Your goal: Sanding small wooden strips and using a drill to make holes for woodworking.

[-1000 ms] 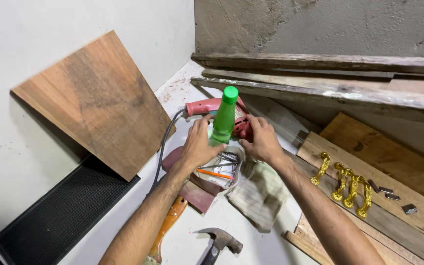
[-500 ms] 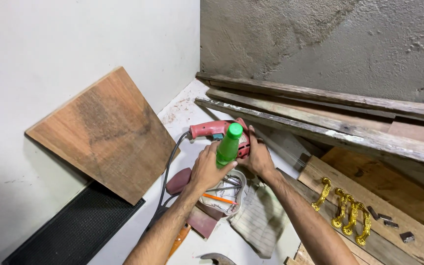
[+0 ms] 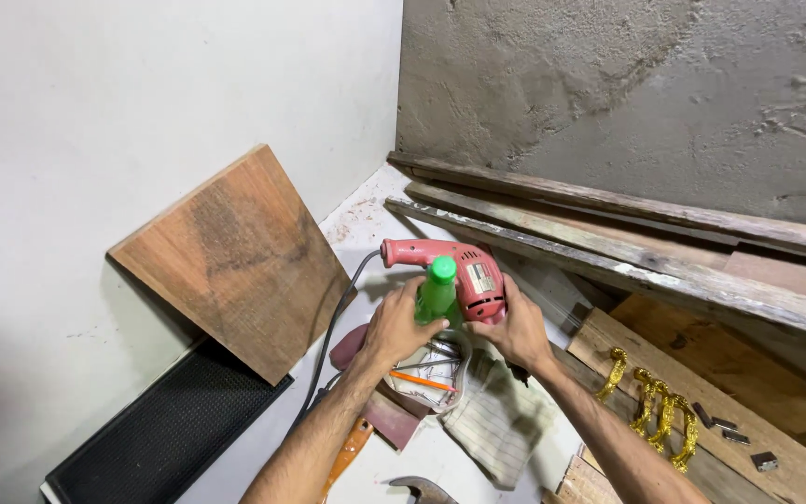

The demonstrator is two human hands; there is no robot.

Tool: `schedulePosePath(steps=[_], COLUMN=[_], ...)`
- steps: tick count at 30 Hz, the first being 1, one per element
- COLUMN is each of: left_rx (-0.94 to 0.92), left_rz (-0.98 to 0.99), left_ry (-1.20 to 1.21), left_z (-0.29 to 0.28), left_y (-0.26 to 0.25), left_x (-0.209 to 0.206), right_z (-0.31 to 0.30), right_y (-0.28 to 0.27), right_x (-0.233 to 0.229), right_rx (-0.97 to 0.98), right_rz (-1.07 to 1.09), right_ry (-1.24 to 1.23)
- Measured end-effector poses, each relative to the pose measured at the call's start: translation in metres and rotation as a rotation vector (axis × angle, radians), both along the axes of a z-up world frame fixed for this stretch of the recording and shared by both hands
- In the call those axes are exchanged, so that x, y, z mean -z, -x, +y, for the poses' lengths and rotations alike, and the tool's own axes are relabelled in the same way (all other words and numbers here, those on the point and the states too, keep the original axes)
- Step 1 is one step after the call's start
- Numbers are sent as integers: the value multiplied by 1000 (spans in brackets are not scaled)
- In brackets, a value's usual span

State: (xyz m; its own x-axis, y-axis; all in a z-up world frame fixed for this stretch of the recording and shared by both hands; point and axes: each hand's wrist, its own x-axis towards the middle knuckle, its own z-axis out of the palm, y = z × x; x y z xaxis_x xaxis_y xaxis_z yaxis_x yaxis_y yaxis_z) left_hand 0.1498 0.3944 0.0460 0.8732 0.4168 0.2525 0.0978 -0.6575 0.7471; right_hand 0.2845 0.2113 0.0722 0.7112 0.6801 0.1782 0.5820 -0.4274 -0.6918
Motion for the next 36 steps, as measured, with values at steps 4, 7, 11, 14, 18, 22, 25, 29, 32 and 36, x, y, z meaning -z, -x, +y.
schedulePosePath(steps=[4,7,11,14,18,22,25,29,32,36], left_rx=[-15,4,13,-2,-19,-16,-23,-53,-71,-99], left_rz=[7,17,47,73,96,195,222,143,66,-31], left_ry=[-9,61,-30,-86,-128,-79,-116,-127,-165,-194], left_z=[-2,0,0,0,1,-2,-4,-4,-3,-12], left_y=[7,9,7,6,5,8,11,22,24,41], left_x=[-13,-17,-2,9,1,-19,-22,-28,-32,-80], right_z=[-5,-7,-13,-15,-15,-12,-11,-9,-8,-10], right_y=[14,23,33,40,47,50,50,47,48,42], right_x=[-32,-48,-64,-77,-92,-106,-116,-124,-138,-139], right_rx=[30,70,105,121,141,126,112,92,64,9], right_rz=[24,107,146,140,127,76,51,-20,-71,-132], right_ry=[43,110,179,204,228,195,162,139,97,35])
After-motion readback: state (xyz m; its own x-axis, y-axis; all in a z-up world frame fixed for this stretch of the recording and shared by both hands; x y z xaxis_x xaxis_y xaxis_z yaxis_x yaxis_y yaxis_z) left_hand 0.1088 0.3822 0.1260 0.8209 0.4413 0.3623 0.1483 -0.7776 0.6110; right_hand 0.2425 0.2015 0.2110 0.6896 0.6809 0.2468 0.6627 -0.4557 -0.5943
